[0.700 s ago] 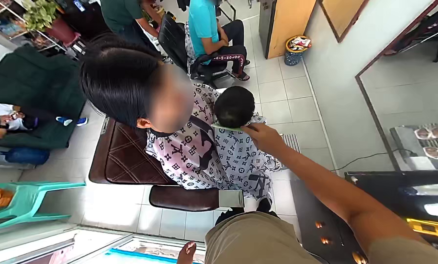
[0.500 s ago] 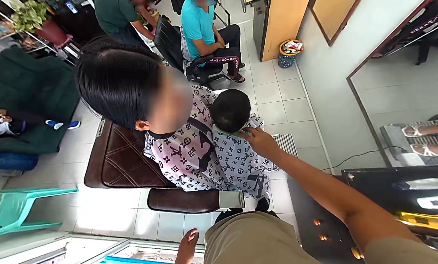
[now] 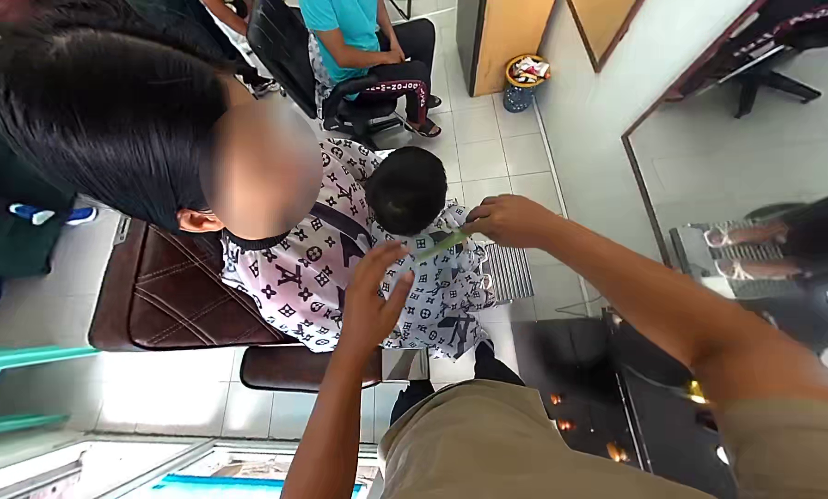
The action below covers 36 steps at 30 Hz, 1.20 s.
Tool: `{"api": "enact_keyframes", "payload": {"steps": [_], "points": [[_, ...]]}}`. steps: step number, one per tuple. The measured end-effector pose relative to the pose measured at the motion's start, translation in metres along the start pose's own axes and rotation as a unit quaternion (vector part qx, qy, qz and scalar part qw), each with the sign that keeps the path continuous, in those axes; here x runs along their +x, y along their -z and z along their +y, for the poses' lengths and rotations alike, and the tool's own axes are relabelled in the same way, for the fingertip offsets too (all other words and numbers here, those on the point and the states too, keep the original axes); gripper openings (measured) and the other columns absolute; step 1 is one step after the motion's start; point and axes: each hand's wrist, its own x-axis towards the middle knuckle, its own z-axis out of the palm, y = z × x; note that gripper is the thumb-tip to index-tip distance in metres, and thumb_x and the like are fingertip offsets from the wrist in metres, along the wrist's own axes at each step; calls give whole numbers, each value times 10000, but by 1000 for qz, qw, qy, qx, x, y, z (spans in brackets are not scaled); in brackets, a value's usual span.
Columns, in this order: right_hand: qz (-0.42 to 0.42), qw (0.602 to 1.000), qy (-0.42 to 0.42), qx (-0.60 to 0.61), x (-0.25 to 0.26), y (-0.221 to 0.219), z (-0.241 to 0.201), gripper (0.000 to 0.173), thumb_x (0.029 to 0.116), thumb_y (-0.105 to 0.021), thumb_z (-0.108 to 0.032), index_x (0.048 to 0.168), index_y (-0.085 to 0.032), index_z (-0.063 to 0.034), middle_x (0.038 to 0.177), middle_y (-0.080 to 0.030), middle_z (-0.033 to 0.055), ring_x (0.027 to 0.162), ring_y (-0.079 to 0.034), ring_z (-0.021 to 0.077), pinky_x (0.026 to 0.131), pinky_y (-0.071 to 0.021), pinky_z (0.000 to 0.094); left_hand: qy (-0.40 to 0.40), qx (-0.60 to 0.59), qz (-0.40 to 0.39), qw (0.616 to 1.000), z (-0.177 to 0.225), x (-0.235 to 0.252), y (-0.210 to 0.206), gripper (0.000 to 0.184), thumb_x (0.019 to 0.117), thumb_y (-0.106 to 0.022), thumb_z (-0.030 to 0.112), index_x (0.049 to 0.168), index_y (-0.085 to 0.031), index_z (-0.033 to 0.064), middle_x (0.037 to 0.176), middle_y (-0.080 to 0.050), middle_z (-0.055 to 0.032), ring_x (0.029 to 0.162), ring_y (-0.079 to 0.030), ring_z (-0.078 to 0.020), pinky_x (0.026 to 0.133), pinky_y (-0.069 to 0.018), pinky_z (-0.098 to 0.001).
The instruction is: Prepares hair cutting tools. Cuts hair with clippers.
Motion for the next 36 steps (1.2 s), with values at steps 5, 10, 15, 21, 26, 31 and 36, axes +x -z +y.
{"api": "enact_keyframes", "payload": {"steps": [5,10,15,21,26,31,36], "points": [[290,939,-123,141,-6,-10,-31,302,995,-545,-35,1270,-664,4,1176,-685,198,981,-703,304,834,-601,456,-37,-15,171,984,36,66,-16,370,1064,-517,258,1306,-625,-1,1441,-571,-135,1324,-558,-203,1071,-498,-372],[335,888,-231,211,26,-85,-51,599,921,-554,97,1482,-539,-113,1381,-575,228,1197,-621,394,962,-548,547,-17,53,199,978,20,127,-41,393,1064,-523,241,1328,-610,-37,1423,-580,-189,1384,-508,-230,1146,-428,-382],[357,831,-308,294,19,-120,-57,609,962,-520,60,1536,-465,-137,1478,-487,230,1285,-559,395,999,-525,551,48,190,138,971,-14,156,-43,465,1054,-527,344,1393,-598,35,1508,-500,-213,1451,-425,-291,1192,-345,-437],[333,783,-365,379,-32,-82,-39,551,1055,-439,-170,1571,-335,-6,1405,-540,279,1216,-597,366,1016,-499,529,121,166,155,966,-51,130,-65,758,1027,-560,418,1585,-291,-20,1623,-322,-256,1520,-315,-336,1247,-278,-476],[190,937,-159,247,9,19,0,438,1069,-462,-118,1498,-480,-37,1229,-674,234,1042,-694,378,895,-561,566,167,84,217,958,-81,77,-120,800,1028,-575,332,1616,-171,-29,1660,-246,-244,1537,-293,-292,1248,-282,-426],[39,992,7,121,43,34,44,361,1056,-481,-114,1390,-616,-85,1144,-719,191,1006,-714,377,890,-556,590,283,71,173,941,-82,27,-136,589,1031,-570,238,1548,-405,9,1628,-331,-233,1508,-343,-347,1213,-328,-509],[-25,998,53,-2,14,-4,14,429,950,-619,38,1357,-641,-95,1157,-693,230,1006,-684,464,784,-577,608,338,59,206,916,-77,-24,-134,568,1031,-574,238,1530,-427,12,1603,-393,-200,1481,-389,-327,1200,-346,-510]]}}
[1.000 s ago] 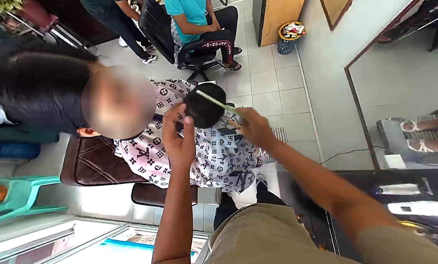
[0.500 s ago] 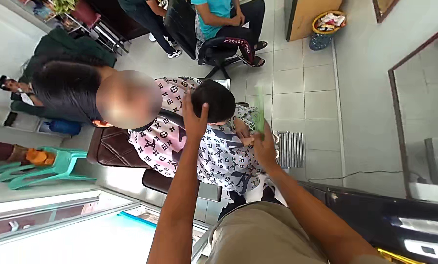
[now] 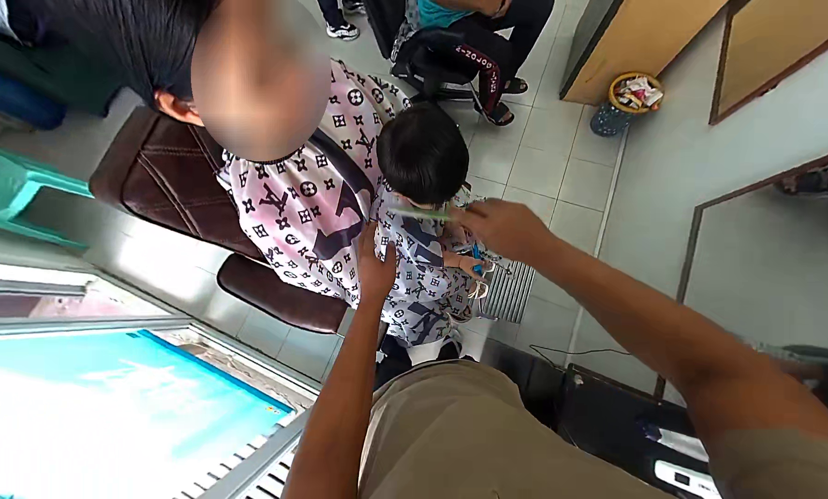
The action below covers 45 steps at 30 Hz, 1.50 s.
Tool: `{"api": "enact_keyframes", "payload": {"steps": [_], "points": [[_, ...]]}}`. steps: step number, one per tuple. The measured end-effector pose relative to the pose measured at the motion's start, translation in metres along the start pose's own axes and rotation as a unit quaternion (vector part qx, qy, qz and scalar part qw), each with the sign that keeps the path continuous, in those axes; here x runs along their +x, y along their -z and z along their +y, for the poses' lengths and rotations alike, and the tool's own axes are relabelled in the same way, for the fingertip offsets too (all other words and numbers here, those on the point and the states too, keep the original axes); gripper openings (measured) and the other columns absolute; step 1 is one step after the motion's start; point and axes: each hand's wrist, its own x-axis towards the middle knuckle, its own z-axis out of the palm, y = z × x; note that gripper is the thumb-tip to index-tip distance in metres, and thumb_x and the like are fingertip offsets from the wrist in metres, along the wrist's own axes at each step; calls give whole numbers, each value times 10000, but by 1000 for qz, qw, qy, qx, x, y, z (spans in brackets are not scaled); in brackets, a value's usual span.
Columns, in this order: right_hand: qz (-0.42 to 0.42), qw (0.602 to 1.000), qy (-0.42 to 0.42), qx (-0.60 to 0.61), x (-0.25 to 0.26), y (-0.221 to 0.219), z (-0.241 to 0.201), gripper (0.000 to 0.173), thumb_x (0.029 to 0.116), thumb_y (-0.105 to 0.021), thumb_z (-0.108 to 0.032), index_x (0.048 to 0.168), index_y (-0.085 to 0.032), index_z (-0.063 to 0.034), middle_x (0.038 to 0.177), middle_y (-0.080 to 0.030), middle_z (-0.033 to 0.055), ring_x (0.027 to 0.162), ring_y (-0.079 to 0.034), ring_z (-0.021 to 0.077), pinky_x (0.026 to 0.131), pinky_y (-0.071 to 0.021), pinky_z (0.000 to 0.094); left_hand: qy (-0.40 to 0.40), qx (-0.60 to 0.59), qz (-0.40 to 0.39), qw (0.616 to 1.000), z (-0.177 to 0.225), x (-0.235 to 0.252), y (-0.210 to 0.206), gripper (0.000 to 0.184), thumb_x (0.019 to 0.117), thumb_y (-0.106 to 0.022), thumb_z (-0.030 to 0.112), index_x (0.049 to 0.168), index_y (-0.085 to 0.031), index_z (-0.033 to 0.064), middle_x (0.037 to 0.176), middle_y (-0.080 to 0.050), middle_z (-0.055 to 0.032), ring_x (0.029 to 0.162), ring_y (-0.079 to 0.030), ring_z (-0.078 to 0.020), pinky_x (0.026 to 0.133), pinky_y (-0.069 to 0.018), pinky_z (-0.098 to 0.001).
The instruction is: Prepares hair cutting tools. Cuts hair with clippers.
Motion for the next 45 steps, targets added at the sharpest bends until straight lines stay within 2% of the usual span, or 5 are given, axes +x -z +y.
{"api": "enact_keyframes", "payload": {"steps": [20,30,35,40,45], "points": [[134,988,-19,77,19,20,-34,352,1041,-484,-78,1349,-652,-49,1158,-711,191,996,-716,354,837,-597,507,42,-59,-33,997,-23,-22,11,538,1033,-576,228,1530,-438,74,1567,-461,-146,1358,-532,-300,1067,-473,-502],[14,995,-96,15,31,-12,-86,349,961,-602,-5,1285,-700,-91,1217,-682,193,1038,-685,403,792,-592,547,79,-91,-155,981,-49,-7,3,480,1012,-629,288,1358,-521,-27,1300,-623,-218,1154,-650,-310,972,-545,-497],[124,970,-211,9,61,18,-121,353,1048,-495,-93,1371,-635,-66,1242,-679,191,1056,-697,345,885,-578,515,83,-107,-306,942,-71,5,-2,569,1012,-634,324,1432,-468,-21,1393,-572,-221,1244,-612,-320,1026,-529,-495],[43,941,-332,-39,75,-1,-131,361,1041,-498,-69,1378,-626,-76,1286,-651,216,1109,-668,412,906,-553,584,36,-121,-401,907,-87,-1,3,543,1012,-623,250,1452,-468,-27,1425,-560,-232,1277,-597,-326,1067,-509,-482],[88,948,-305,-29,83,1,-139,341,1023,-528,-78,1328,-679,-94,1248,-684,179,1090,-687,361,903,-568,550,40,-159,-430,888,-96,-7,14,480,1011,-603,193,1406,-513,-64,1402,-572,-253,1270,-606,-314,1072,-509,-432]]}}
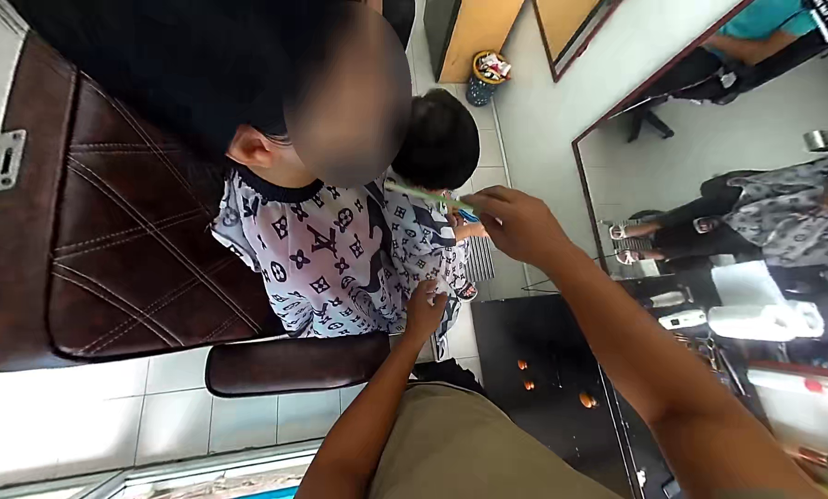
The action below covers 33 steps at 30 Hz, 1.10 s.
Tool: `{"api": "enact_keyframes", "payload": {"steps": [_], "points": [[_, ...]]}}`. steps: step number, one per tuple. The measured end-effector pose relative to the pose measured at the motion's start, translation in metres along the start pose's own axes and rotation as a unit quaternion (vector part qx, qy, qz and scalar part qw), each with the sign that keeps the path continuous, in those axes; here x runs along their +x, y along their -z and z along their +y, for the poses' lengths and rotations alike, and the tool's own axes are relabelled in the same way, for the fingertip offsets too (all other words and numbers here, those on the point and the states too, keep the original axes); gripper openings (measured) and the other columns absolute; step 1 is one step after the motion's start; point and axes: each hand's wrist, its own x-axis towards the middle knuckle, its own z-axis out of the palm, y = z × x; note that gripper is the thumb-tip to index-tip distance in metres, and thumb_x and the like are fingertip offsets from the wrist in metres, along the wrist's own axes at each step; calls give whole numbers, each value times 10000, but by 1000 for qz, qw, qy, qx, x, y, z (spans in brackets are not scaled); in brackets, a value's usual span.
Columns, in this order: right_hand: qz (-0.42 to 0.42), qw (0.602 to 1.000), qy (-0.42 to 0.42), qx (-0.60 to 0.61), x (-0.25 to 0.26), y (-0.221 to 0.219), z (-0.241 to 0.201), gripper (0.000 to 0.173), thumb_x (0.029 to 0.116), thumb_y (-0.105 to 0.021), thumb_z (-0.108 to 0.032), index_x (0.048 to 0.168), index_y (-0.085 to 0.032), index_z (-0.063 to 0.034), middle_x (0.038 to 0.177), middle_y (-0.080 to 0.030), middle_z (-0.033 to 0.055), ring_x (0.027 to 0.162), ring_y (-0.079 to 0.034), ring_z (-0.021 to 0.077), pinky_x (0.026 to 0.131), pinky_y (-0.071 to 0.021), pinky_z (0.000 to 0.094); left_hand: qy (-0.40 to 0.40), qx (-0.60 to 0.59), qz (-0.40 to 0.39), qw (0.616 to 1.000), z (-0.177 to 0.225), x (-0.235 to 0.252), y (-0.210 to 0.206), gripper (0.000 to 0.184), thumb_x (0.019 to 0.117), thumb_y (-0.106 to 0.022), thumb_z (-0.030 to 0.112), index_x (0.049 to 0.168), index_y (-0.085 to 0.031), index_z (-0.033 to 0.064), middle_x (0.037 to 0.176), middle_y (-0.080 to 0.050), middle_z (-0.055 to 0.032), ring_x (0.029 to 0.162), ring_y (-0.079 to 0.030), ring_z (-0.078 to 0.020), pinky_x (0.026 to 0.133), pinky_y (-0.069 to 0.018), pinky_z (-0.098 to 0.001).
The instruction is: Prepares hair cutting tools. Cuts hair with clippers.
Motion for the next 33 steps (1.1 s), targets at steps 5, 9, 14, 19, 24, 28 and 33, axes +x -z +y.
{"api": "enact_keyframes", "payload": {"steps": [5,9,14,19,24,28,33], "points": [[0,997,-73,-31,19,4,-14,313,1041,-526,-104,1318,-668,-65,1253,-669,185,1076,-685,365,899,-565,553,9,-4,-25,1000,-3,-9,6,457,1009,-595,175,1398,-524,-54,1404,-571,-239,1266,-604,-293,1058,-513,-406],[-23,996,-43,-80,15,-13,-36,291,977,-584,-35,1232,-717,-76,1207,-686,181,1040,-687,383,823,-585,547,-13,-12,-30,999,2,-11,14,445,1004,-604,158,1386,-533,-58,1388,-580,-244,1255,-611,-301,1050,-517,-414],[71,987,-122,-82,20,-9,-62,330,1010,-535,-38,1315,-660,-27,1215,-680,196,1031,-703,372,820,-594,521,-23,-10,-46,999,2,-11,15,439,1001,-605,146,1380,-533,-63,1374,-586,-247,1241,-616,-294,1043,-519,-402],[-10,985,-173,-2,-5,-49,-61,364,936,-629,-27,1289,-693,-92,1273,-657,177,1132,-653,371,913,-563,558,-58,36,-114,991,0,-17,13,480,998,-612,134,1398,-492,-104,1367,-580,-285,1212,-635,-316,1018,-540,-435],[142,950,-261,98,-150,-73,-39,317,1027,-531,-42,1301,-685,-82,1265,-687,146,1165,-675,300,986,-557,501,-45,88,-185,978,-1,-26,14,412,1002,-575,70,1352,-520,-139,1325,-595,-307,1202,-627,-309,1034,-513,-418],[235,734,-632,80,-329,-90,-30,391,1087,-455,-206,1456,-562,-135,1392,-609,143,1242,-622,304,1056,-508,525,-15,144,-257,956,-8,-24,-9,380,1017,-567,77,1338,-531,-124,1291,-615,-284,1172,-632,-297,1017,-518,-431],[258,493,-830,51,-476,-89,-26,514,1060,-421,-117,1573,-403,-120,1507,-435,291,1343,-492,472,1082,-447,604,-85,238,-382,889,23,-13,-107,424,1035,-571,155,1378,-531,-92,1339,-614,-266,1245,-621,-319,1068,-505,-453]]}}
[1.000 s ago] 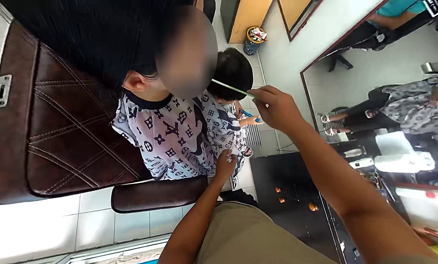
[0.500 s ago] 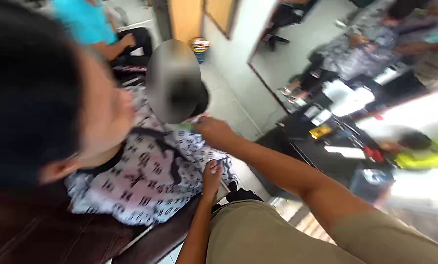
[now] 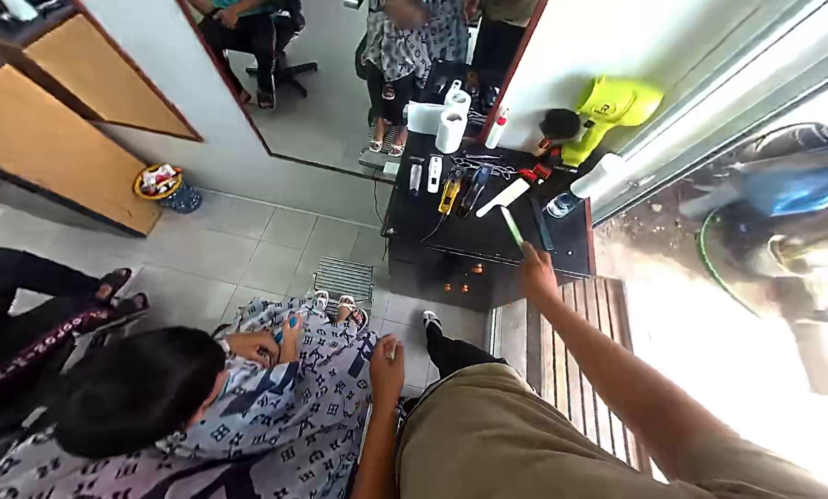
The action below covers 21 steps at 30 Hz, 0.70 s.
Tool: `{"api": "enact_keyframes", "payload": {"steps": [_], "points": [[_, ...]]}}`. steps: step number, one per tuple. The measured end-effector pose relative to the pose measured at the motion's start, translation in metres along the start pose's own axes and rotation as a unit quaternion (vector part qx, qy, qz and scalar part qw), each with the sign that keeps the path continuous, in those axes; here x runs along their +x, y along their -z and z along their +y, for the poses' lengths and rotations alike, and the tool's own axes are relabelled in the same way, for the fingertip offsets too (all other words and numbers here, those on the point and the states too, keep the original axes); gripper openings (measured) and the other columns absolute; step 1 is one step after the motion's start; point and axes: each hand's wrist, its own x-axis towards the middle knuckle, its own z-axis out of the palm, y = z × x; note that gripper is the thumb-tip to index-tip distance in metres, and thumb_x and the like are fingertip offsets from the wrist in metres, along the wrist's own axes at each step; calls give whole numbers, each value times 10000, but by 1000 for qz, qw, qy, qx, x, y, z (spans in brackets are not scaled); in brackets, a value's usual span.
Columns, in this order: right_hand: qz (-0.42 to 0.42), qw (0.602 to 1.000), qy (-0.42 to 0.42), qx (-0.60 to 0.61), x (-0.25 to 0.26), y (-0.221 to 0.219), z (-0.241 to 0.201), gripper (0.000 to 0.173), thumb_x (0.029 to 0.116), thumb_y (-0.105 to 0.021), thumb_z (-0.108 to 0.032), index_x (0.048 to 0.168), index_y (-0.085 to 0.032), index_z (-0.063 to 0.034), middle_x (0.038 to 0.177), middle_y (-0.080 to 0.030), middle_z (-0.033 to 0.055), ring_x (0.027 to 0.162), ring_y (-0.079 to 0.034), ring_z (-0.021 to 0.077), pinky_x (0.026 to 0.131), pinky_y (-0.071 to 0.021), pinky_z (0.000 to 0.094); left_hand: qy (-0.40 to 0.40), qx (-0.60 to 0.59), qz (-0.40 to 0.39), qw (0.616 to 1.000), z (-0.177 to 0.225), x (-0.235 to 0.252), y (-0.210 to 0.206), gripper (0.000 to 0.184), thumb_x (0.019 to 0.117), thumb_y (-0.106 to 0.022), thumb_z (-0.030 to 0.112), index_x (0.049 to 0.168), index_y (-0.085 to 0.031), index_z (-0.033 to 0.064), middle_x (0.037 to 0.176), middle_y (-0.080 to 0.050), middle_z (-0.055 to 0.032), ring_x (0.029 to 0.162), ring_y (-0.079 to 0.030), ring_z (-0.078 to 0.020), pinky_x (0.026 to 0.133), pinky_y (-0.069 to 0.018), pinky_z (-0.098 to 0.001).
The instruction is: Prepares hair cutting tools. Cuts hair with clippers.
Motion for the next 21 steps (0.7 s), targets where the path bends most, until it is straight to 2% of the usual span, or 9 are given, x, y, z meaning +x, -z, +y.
{"api": "enact_keyframes", "payload": {"steps": [2,5,8,11,13,16,18,21], "points": [[21,1000,-18,-14,24,2,16,512,1054,-416,-108,1566,-411,-96,1511,-428,293,1380,-452,470,1115,-417,597,-51,54,-40,996,33,45,-24,471,1027,-585,201,1402,-522,-77,1365,-603,-258,1285,-595,-319,1096,-483,-451],[41,999,-21,-25,63,-6,35,516,1052,-424,-113,1568,-414,-108,1524,-426,282,1386,-453,455,1120,-414,582,-108,126,-64,984,89,114,-64,518,1022,-586,237,1447,-501,-48,1417,-569,-248,1339,-551,-320,1145,-439,-444],[28,999,-24,-21,99,-7,53,577,1019,-547,-181,1571,-402,-96,1554,-394,285,1411,-422,464,1120,-388,610,-137,179,-35,974,143,180,-106,559,1011,-602,258,1472,-477,-32,1459,-535,-246,1376,-513,-339,1165,-411,-463],[-1,1000,7,-13,116,0,54,670,982,-624,-293,1575,-391,-86,1606,-329,273,1471,-336,466,1188,-263,635,-134,244,-5,961,175,232,-148,659,987,-643,287,1521,-411,-21,1492,-490,-268,1416,-460,-380,1178,-385,-498],[-26,998,50,9,125,3,32,633,989,-611,-321,1549,-437,-82,1600,-360,248,1476,-351,429,1203,-278,603,-103,302,10,948,186,263,-171,726,965,-666,324,1542,-383,-14,1487,-492,-267,1406,-466,-387,1165,-396,-506],[-108,984,111,88,145,3,-23,575,1019,-588,-320,1515,-473,-52,1522,-485,204,1411,-476,329,1176,-394,476,-63,370,24,927,190,292,-188,679,965,-653,444,1467,-510,8,1388,-568,-254,1306,-548,-396,1066,-469,-542],[-157,965,129,165,160,-4,-56,563,1030,-584,-316,1503,-479,-30,1439,-565,198,1322,-566,288,1128,-455,426,-89,380,34,920,182,301,-191,609,998,-591,467,1377,-586,-11,1306,-607,-258,1232,-592,-407,1015,-497,-547],[-226,916,71,322,179,-24,-87,641,1019,-619,-317,1525,-414,19,1452,-549,222,1320,-576,274,1120,-471,395,-159,326,41,931,165,304,-184,554,1022,-519,394,1295,-598,-81,1226,-617,-288,1159,-614,-422,1002,-509,-534]]}}
